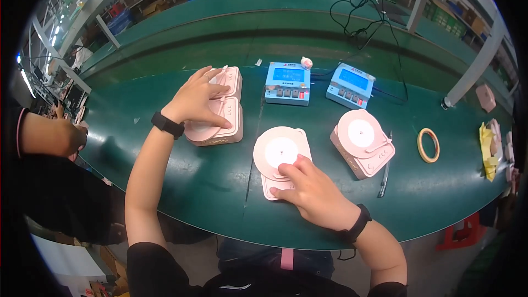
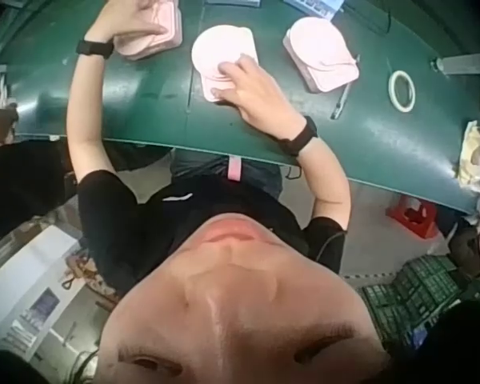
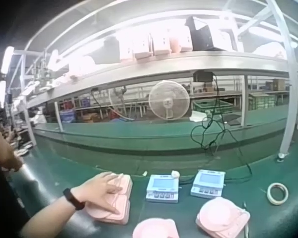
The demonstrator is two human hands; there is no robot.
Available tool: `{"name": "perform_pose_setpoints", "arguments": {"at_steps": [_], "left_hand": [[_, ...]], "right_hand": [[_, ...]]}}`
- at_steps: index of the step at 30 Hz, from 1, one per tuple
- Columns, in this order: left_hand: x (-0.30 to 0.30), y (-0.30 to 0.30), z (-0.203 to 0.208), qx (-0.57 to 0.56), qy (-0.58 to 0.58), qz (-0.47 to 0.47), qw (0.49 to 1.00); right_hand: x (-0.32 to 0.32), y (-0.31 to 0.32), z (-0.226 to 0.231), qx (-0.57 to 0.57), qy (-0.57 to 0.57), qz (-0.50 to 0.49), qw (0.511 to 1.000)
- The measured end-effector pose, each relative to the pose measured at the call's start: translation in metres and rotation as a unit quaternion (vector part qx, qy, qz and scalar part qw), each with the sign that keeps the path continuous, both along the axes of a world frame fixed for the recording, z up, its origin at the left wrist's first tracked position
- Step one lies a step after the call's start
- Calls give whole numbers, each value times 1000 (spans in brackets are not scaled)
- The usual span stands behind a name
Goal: The person picks up pink record players and speakers from a conveyor belt, places them on the table, and presses buttons on the devices while sliding the tonearms across the spinning platters. They then move the speakers and record players back onto the conveyor belt.
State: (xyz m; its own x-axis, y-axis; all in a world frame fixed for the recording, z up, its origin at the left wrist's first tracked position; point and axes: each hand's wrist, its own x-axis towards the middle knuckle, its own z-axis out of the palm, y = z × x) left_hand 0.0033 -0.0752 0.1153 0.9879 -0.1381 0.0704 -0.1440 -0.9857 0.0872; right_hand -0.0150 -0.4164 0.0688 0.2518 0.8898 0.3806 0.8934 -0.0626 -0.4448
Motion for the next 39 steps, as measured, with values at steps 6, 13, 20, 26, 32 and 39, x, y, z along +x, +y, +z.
{"name": "perform_pose_setpoints", "arguments": {"at_steps": [6,13,20,26,32,39], "left_hand": [[9,-2,7,48,3,-18,999],[18,4,2,52,26,-39,998],[24,1,7,86,43,-50,994],[25,-3,7,105,64,-44,991],[21,3,4,96,55,-43,993],[25,-2,5,124,46,-61,989]], "right_hand": [[1,0,0,-29,-4,-13,999],[-2,0,5,-51,-7,-24,998],[-13,-7,27,-61,-57,4,997],[-23,-31,72,-46,-56,29,997],[-10,-79,89,-3,-10,-64,998],[49,-152,72,206,40,-213,954]]}}
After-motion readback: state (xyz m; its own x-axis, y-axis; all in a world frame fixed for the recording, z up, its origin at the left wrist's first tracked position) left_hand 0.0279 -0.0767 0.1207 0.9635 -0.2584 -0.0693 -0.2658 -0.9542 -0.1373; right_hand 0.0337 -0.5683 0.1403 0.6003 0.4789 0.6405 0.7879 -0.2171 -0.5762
